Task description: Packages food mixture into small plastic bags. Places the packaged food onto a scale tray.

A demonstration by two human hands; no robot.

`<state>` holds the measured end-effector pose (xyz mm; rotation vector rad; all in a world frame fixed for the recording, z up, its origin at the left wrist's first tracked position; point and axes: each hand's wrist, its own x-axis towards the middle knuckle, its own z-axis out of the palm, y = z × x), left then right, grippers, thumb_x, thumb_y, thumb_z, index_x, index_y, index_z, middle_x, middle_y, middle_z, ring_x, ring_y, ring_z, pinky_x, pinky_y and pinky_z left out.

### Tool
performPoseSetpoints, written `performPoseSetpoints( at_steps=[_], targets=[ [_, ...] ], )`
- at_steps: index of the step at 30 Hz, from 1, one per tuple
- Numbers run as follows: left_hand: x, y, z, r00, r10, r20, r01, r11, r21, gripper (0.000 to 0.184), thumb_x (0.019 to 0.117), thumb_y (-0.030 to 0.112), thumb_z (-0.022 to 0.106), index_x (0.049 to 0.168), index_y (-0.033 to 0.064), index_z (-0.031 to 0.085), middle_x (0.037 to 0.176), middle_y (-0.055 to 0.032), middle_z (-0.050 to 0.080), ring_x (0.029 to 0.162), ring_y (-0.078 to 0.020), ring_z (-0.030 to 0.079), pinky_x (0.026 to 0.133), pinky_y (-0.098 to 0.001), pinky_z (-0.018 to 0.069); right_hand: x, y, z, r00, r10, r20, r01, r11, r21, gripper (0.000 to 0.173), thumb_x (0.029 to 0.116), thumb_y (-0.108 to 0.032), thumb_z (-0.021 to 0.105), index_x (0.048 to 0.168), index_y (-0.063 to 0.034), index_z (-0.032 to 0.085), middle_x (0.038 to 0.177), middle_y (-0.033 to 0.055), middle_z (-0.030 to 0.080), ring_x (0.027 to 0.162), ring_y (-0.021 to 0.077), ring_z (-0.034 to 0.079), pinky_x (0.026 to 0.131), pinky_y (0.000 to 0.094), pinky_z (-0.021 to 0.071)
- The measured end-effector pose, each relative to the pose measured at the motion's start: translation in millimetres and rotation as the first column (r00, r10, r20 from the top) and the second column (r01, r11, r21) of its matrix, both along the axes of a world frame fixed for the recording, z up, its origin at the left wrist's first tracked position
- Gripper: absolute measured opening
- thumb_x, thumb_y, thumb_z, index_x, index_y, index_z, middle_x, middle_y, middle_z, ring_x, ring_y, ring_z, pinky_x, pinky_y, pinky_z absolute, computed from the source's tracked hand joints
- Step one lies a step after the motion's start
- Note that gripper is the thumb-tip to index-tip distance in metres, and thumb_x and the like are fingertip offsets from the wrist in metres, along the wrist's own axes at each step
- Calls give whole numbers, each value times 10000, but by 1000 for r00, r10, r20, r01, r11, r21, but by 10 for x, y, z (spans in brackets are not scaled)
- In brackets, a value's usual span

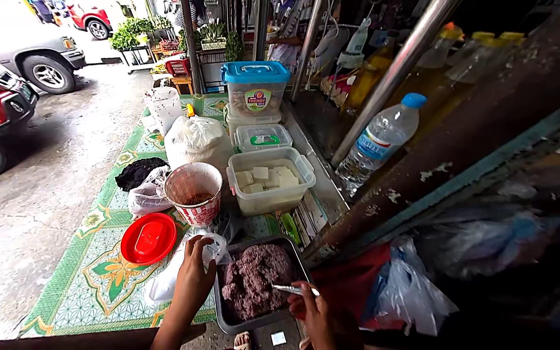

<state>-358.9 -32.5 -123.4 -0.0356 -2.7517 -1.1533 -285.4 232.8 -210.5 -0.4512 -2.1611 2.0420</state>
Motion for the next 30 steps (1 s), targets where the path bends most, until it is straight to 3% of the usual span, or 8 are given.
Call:
performPoseSetpoints(
  at_steps=[5,18,26,30],
  targets=[
    [-2,56,-22,1000,5,-9,-5,1000,-11,423,849,-21,680,1267,2,620,1402,-249,537,1211,-385,607,914,-515,550,-71,113,88,995,-91,41,97,975,-199,353,1106,-123,303,1089,26,623,666,-10,690,533,60,654,534,207,567],
    [40,523,91,989,-118,89,119,993,3,467,877,1,650,1341,12,603,1426,-254,526,1215,-390,611,957,-497,544,-304,77,873,991,-79,-112,10,858,-514,430,1121,-145,235,1017,-39,638,656,-11,697,500,30,628,484,161,529],
    [189,739,160,983,-181,39,178,982,69,521,848,-29,668,1361,3,586,1482,-261,476,1244,-384,598,967,-471,545,-463,56,1072,980,-32,-198,-29,955,-297,288,1094,-79,338,1005,-32,608,659,-15,705,510,55,660,489,186,562],
    [211,837,157,984,-169,53,165,984,74,548,847,-49,654,1387,-15,563,1488,-269,470,1243,-385,600,977,-464,541,-550,-63,1251,929,118,-350,-126,992,0,159,1063,-102,478,1051,0,599,707,-31,701,552,59,680,527,222,602]
  ],
)
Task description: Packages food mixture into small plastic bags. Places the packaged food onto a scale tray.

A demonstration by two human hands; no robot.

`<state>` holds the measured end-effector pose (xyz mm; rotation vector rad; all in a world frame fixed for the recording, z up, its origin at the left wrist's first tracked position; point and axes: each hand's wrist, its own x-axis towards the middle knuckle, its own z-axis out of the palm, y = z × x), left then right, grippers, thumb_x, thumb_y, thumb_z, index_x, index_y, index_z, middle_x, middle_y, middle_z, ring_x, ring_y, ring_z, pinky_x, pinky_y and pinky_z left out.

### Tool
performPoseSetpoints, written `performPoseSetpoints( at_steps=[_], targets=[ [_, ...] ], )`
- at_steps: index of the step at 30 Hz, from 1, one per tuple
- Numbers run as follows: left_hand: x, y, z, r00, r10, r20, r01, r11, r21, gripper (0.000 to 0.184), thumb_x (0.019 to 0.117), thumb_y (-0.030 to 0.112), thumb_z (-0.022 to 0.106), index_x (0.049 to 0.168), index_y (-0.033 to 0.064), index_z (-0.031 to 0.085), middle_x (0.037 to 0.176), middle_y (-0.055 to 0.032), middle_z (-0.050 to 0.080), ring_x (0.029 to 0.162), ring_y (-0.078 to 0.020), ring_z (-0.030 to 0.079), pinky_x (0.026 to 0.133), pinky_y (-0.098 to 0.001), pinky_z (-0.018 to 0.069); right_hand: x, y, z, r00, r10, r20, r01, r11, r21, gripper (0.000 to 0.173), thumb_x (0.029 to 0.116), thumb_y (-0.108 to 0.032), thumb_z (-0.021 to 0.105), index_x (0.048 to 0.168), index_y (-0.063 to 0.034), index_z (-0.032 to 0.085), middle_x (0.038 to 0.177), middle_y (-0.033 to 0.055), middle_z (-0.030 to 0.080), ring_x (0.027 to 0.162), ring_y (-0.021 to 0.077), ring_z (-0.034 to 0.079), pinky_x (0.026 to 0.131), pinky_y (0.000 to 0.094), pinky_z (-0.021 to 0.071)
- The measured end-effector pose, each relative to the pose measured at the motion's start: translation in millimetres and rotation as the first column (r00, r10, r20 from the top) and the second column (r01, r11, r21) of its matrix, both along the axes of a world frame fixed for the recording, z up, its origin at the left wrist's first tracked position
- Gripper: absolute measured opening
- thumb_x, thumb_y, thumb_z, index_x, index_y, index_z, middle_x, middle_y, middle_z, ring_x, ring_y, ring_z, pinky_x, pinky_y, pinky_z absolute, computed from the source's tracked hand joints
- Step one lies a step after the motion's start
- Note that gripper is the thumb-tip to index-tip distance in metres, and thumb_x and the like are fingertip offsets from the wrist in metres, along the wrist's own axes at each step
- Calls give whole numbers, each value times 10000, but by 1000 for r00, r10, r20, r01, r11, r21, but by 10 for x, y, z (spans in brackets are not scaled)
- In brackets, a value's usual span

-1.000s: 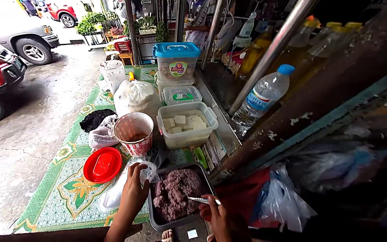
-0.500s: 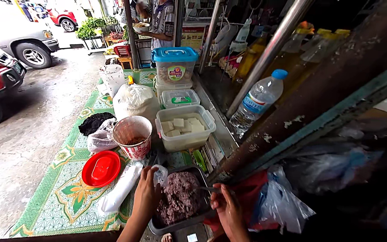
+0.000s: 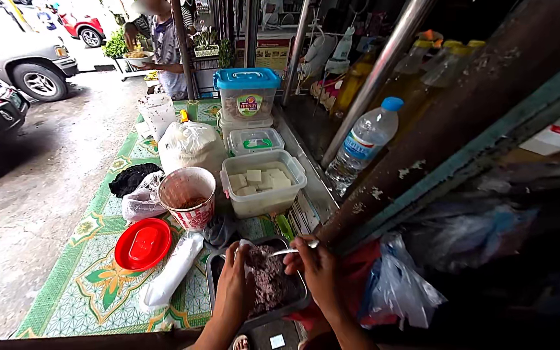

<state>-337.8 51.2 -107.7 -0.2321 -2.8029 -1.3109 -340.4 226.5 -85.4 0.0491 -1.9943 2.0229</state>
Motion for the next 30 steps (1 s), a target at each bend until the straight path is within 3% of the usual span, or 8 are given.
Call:
performPoseSetpoints(
  at_steps=[2,5,8,15,19,22,26,30],
  targets=[
    [5,49,4,1000,24,-10,-24,1000,12,558,844,-62,645,1394,-39,551,1468,-278,490,1247,-393,598,989,-479,532,-38,-103,43,989,77,-125,-41,963,266,210,1041,-125,535,1051,57,639,730,15,687,576,67,670,550,240,596],
    [-14,62,-55,997,47,-66,-44,998,48,506,878,-16,632,1375,-74,556,1414,-285,539,1228,-384,614,988,-484,533,-61,-285,38,914,285,-288,5,703,711,223,1001,-150,569,989,20,711,757,101,705,603,184,684,569,333,580],
    [-31,41,-91,993,60,-100,-50,993,105,525,884,31,662,1386,-69,548,1390,-278,557,1200,-368,629,969,-476,541,-105,-340,-51,807,480,-344,82,485,870,176,978,-158,601,978,-35,727,742,104,658,606,225,674,555,327,570],
    [-65,-31,70,996,3,90,-11,996,89,619,855,-37,631,1459,-5,498,1475,-223,502,1282,-330,577,1013,-457,515,13,-119,265,914,153,-375,113,793,599,292,1048,-201,515,1025,20,705,761,78,708,602,99,666,572,240,572],
    [-134,-102,138,996,11,90,-19,996,86,626,853,-37,636,1462,-10,496,1474,-234,503,1284,-339,576,1023,-467,510,128,112,246,936,-45,-348,159,938,307,268,1091,-218,478,1052,-9,641,789,-45,699,627,-26,655,572,162,582],
    [-207,-252,237,996,29,80,-34,998,62,611,866,-24,634,1462,15,509,1460,-219,519,1214,-329,611,968,-462,533,252,260,-81,951,-154,-268,225,940,257,236,1088,-179,450,1051,-22,622,782,-79,701,614,-35,652,574,159,583],
    [-329,-493,341,997,32,75,-34,999,26,557,893,1,637,1441,22,537,1423,-231,540,1070,-310,648,867,-443,547,525,304,-718,991,-111,-75,134,845,518,304,1036,-79,476,1158,124,667,917,174,742,728,181,740,695,328,628],
    [-371,-660,387,997,61,53,-63,997,48,512,904,5,625,1412,10,560,1379,-228,562,952,-257,664,763,-380,560,714,170,-984,996,-92,-15,85,826,557,290,1027,-58,481,1146,106,687,911,178,754,760,219,758,732,356,630]
  ],
)
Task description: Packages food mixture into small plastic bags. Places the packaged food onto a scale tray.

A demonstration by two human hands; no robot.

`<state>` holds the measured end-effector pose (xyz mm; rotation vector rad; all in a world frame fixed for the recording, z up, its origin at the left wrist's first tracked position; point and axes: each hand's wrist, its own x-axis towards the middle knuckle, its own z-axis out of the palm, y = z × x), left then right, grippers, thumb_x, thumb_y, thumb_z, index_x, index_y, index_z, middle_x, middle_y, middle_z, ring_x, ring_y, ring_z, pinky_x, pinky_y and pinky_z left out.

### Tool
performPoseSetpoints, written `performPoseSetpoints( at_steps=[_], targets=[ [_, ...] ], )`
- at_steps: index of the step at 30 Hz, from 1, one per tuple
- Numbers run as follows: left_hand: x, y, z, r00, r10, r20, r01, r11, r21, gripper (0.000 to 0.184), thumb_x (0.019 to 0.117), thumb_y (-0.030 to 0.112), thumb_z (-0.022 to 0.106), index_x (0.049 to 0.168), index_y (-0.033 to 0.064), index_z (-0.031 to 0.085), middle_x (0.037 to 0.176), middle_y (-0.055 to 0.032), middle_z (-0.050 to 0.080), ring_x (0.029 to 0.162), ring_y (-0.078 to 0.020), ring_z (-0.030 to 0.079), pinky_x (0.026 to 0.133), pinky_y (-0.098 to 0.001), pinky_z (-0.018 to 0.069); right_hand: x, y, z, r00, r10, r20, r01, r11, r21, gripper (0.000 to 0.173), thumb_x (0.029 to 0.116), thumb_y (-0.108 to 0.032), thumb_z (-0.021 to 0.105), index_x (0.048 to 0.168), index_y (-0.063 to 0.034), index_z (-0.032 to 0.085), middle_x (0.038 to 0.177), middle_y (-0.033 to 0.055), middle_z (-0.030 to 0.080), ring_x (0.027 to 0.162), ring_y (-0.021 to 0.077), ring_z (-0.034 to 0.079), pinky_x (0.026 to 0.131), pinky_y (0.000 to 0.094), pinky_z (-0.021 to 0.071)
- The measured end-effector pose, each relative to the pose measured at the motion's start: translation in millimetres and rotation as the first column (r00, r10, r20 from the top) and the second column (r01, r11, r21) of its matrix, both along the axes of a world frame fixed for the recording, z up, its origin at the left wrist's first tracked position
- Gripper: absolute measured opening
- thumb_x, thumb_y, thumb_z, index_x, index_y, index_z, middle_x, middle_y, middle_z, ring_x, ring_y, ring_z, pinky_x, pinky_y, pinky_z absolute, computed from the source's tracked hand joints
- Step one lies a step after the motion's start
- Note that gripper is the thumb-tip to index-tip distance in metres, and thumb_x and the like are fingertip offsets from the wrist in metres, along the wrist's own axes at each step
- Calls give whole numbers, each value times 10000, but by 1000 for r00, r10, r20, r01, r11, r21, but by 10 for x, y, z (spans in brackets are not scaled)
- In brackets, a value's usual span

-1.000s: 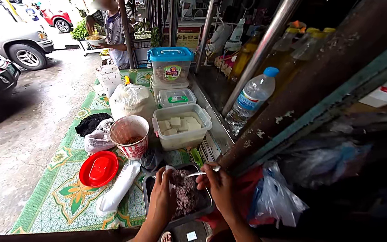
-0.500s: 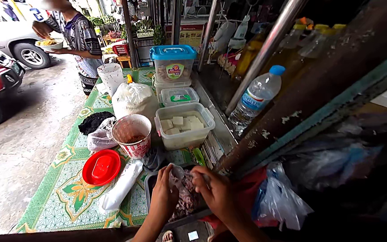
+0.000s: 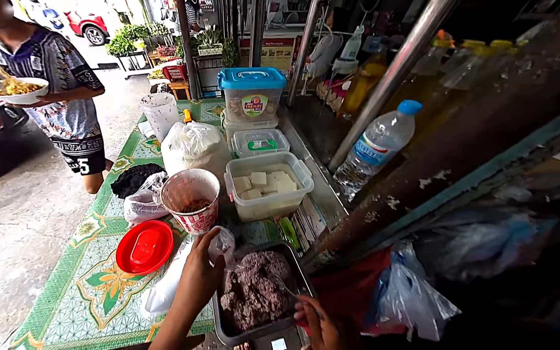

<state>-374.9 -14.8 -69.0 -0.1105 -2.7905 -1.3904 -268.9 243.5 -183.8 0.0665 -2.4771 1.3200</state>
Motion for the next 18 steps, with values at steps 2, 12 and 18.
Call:
performPoseSetpoints(
  at_steps=[2,12,18],
  targets=[
    [0,-8,-17,1000,-16,9,16,1000,10,492,913,8,614,1404,14,570,1369,-217,572,947,-244,654,760,-363,550,6,-103,-81,1000,9,-4,-9,999,-47,298,1030,-73,470,1125,102,692,865,147,752,734,173,750,719,307,626],
    [1,24,-91,997,-73,-3,73,997,-33,450,916,1,604,1365,29,614,1350,-212,583,974,-238,649,757,-342,546,-164,-110,-211,967,-48,249,167,861,-481,309,1082,-107,377,1121,93,609,753,18,725,622,56,709,628,231,619],
    [-4,51,-137,998,-70,-6,70,997,-35,435,907,-22,592,1338,21,632,1325,-221,595,957,-248,662,749,-345,556,-262,72,-78,936,-88,340,300,702,-646,316,1104,-109,311,1114,33,593,713,18,724,579,100,704,580,242,608]
  ],
)
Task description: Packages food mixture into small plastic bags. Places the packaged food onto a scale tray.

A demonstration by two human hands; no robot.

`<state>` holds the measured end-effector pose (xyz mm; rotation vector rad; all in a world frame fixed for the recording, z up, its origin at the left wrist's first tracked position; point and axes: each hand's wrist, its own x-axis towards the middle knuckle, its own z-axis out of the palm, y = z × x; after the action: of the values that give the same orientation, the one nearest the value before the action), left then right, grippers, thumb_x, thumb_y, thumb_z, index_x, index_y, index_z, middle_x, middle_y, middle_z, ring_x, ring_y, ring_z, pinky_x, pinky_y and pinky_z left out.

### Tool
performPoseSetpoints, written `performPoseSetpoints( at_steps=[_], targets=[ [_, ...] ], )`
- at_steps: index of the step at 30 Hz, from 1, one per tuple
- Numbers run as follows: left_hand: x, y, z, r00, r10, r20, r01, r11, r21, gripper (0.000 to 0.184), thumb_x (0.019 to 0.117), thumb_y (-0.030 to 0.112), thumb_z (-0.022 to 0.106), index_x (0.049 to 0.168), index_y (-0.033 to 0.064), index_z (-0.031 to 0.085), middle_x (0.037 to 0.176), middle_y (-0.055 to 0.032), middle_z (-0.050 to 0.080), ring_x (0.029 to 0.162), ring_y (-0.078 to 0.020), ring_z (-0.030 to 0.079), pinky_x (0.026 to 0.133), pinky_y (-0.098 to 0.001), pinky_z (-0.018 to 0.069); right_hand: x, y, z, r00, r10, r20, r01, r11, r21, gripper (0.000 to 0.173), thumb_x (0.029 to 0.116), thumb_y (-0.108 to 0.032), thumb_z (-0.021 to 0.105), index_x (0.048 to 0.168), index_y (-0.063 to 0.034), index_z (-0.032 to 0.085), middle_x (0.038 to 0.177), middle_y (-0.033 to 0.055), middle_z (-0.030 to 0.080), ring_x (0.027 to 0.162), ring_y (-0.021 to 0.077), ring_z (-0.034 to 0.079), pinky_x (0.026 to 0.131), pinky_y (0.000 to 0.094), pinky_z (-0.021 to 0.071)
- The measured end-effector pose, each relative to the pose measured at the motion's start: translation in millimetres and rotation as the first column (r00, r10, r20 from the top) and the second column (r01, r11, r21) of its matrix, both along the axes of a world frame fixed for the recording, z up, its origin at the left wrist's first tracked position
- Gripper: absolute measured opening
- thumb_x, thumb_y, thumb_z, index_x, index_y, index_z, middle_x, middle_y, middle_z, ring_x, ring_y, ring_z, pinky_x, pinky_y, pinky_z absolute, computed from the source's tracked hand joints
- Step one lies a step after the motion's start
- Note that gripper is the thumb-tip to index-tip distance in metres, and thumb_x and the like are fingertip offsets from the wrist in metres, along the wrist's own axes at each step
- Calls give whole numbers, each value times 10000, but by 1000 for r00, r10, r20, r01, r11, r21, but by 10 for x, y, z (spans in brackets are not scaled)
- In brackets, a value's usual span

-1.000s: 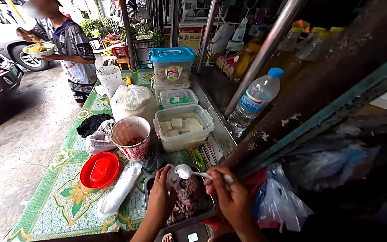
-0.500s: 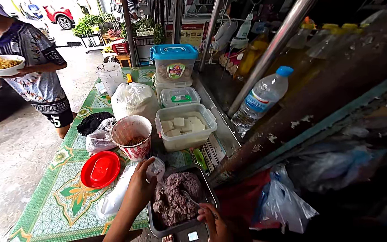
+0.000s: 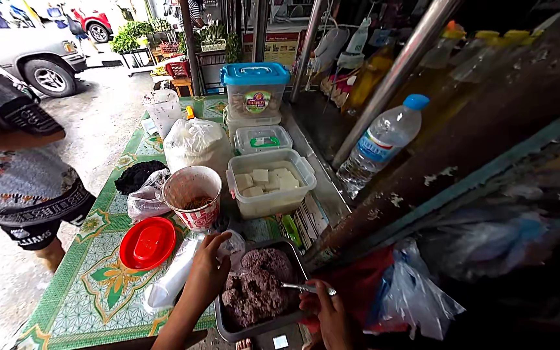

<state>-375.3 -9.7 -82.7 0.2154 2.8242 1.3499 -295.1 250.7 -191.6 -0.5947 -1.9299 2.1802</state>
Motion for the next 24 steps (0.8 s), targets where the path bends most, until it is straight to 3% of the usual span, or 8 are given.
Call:
performPoseSetpoints(
  at_steps=[3,6,9,13,15,20,22,24],
  targets=[
    [2,8,10,1000,-2,10,2,1000,-12,432,913,-29,588,1340,23,633,1330,-220,595,952,-252,665,760,-357,560,-64,78,84,999,-20,50,28,988,-154,342,1119,-125,272,1092,8,587,702,23,715,566,106,693,566,245,600],
    [16,25,6,1000,-9,-25,8,1000,-12,429,912,-21,588,1335,27,643,1327,-216,607,991,-270,668,787,-378,561,-150,143,235,999,-11,-32,3,971,-238,385,1116,-134,233,1053,-38,600,669,-12,707,527,73,666,527,217,579],
    [52,89,17,999,-39,-26,39,999,3,441,916,-4,588,1353,33,631,1345,-213,599,1084,-284,651,856,-392,556,-240,151,547,987,38,-158,-78,964,-253,408,1112,-154,217,1039,-78,611,673,-37,710,527,49,661,523,194,572],
    [105,226,-15,996,-88,-4,88,995,36,461,917,15,592,1377,34,611,1371,-210,585,1101,-289,651,861,-402,560,-369,66,956,966,60,-250,-119,967,-227,399,1111,-137,235,1019,-76,619,683,-29,720,531,51,671,506,189,572],
    [138,313,-5,996,-91,4,91,994,60,478,907,9,598,1384,37,606,1375,-206,585,1080,-284,657,853,-402,562,-434,34,1064,958,75,-277,-117,983,-140,345,1103,-109,282,1020,-58,613,680,-20,716,532,63,676,509,205,585],
    [240,553,-5,997,-64,-43,69,989,133,535,879,-22,598,1413,-5,562,1421,-243,536,1144,-300,633,879,-393,554,-517,-69,1257,928,179,-326,-88,957,276,212,1053,-73,442,1025,14,633,689,-36,692,531,47,666,519,224,598],
    [259,647,-25,997,-45,-69,53,992,118,557,866,-35,604,1421,-7,556,1442,-237,529,1206,-303,620,925,-402,552,-533,-183,1353,898,281,-339,-95,876,474,230,1043,-98,484,1027,48,661,704,4,683,544,49,654,525,227,586],
    [262,703,-31,994,-27,-106,38,994,106,555,860,-31,622,1412,-11,564,1431,-229,543,1202,-301,628,926,-411,556,-540,-324,1414,845,437,-309,-104,700,707,247,1025,-115,513,1028,49,698,725,64,690,570,113,666,555,282,588]
  ],
)
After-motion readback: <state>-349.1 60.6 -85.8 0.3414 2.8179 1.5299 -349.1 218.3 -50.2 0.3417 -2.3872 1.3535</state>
